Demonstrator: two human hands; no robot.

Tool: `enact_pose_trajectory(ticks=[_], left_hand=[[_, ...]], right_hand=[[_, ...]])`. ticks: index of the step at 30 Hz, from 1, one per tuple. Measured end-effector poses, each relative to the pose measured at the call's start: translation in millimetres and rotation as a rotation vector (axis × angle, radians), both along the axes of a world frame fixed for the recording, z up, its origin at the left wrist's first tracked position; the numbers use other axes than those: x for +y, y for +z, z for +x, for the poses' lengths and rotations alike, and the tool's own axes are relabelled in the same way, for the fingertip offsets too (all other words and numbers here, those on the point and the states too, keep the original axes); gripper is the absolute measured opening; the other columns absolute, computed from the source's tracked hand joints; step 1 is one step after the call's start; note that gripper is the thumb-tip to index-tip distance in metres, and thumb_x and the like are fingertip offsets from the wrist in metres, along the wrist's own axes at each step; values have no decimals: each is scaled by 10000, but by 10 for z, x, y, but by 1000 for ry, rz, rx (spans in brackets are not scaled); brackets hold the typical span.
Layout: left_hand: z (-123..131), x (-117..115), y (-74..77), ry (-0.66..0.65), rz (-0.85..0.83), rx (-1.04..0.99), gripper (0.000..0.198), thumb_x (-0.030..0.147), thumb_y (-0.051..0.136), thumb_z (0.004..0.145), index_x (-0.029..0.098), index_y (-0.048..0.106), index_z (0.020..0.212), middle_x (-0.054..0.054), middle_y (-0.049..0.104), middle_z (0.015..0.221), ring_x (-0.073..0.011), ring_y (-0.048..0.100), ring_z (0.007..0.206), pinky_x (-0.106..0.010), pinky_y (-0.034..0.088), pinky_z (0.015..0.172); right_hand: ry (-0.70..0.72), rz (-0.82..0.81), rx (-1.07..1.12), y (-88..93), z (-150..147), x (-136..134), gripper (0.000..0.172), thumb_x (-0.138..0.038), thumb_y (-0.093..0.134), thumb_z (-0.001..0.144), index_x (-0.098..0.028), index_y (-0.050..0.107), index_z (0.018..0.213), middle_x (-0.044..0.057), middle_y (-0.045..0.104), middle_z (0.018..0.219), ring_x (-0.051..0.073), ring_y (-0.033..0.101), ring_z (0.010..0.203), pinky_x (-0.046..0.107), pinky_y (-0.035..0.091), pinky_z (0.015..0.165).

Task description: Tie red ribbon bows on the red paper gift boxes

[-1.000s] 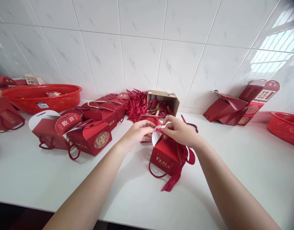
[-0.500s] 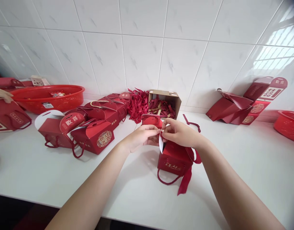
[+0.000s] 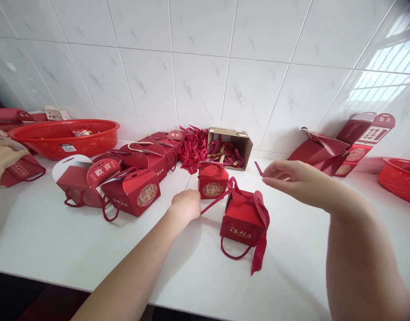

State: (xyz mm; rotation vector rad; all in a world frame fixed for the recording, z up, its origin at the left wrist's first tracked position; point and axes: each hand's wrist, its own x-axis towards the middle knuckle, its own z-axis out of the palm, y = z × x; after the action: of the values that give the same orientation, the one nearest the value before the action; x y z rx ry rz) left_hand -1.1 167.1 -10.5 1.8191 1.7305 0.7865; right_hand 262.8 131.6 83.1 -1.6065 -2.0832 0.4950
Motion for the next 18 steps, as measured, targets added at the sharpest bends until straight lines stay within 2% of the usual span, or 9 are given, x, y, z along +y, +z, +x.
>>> enact_pose_trajectory(ticks=[2, 4, 6, 7, 9, 12, 15, 18], left_hand=[[28, -21, 66, 0, 98, -24, 291, 144, 724, 502, 210, 443, 467, -3, 430, 481, -218, 523, 600, -274, 345, 568], [101, -33, 153, -68, 235, -86, 172, 281, 651, 684, 211, 510, 613, -28, 537, 639, -205, 521, 668, -272, 350, 607], [203, -37, 200, -179, 293, -205, 211, 397, 506, 832, 214, 521, 729, -18, 568, 739, -177, 506, 685, -264, 359, 633], [259, -39, 198, -232, 277, -272, 253, 438, 460, 860, 213, 511, 756, -5, 562, 750, -164, 498, 683, -258, 365, 643], [363, -56, 156, -304, 177, -368, 300, 497, 463, 853, 209, 479, 766, 22, 527, 728, -143, 477, 665, -245, 372, 645], [456, -145, 77, -348, 13, -380, 346, 526, 550, 788, 205, 432, 740, 43, 482, 710, -125, 446, 651, -233, 362, 626], [425, -311, 77, -333, -194, -394, 401, 567, 561, 760, 208, 389, 720, 55, 435, 667, -111, 397, 600, -223, 317, 561], [294, -475, 155, -408, -392, -425, 414, 596, 539, 766, 204, 415, 720, 61, 372, 608, -91, 299, 512, -222, 212, 481]], right_hand=[[-22, -40, -40, -19, 144, -81, 285, -499, 594, 778, -228, 672, 818, 80, 689, 865, 227, 627, 738, 318, 470, 577], [-28, -119, -34, -119, 212, -141, 335, -552, 596, 761, -229, 684, 790, 81, 691, 862, 231, 624, 735, 316, 465, 571], [-25, -200, 32, -289, 199, -167, 372, -589, 588, 756, -229, 679, 793, 74, 686, 890, 230, 617, 781, 311, 464, 603], [-21, -228, 88, -389, 171, -169, 392, -604, 577, 760, -224, 666, 798, 68, 679, 891, 223, 610, 798, 306, 461, 620], [-8, -266, 234, -592, 104, -165, 429, -626, 550, 774, -202, 615, 789, 50, 654, 842, 192, 590, 772, 292, 443, 631], [62, -357, 496, -821, 60, -169, 445, -624, 550, 782, -180, 544, 791, 19, 608, 772, 152, 559, 715, 277, 421, 637], [198, -518, 660, -907, 128, -199, 424, -572, 631, 753, -165, 545, 830, 3, 576, 725, 133, 544, 665, 281, 424, 656], [305, -658, 706, -901, 232, -234, 393, -508, 703, 716, -157, 577, 840, -25, 526, 669, 101, 491, 587, 263, 410, 615]])
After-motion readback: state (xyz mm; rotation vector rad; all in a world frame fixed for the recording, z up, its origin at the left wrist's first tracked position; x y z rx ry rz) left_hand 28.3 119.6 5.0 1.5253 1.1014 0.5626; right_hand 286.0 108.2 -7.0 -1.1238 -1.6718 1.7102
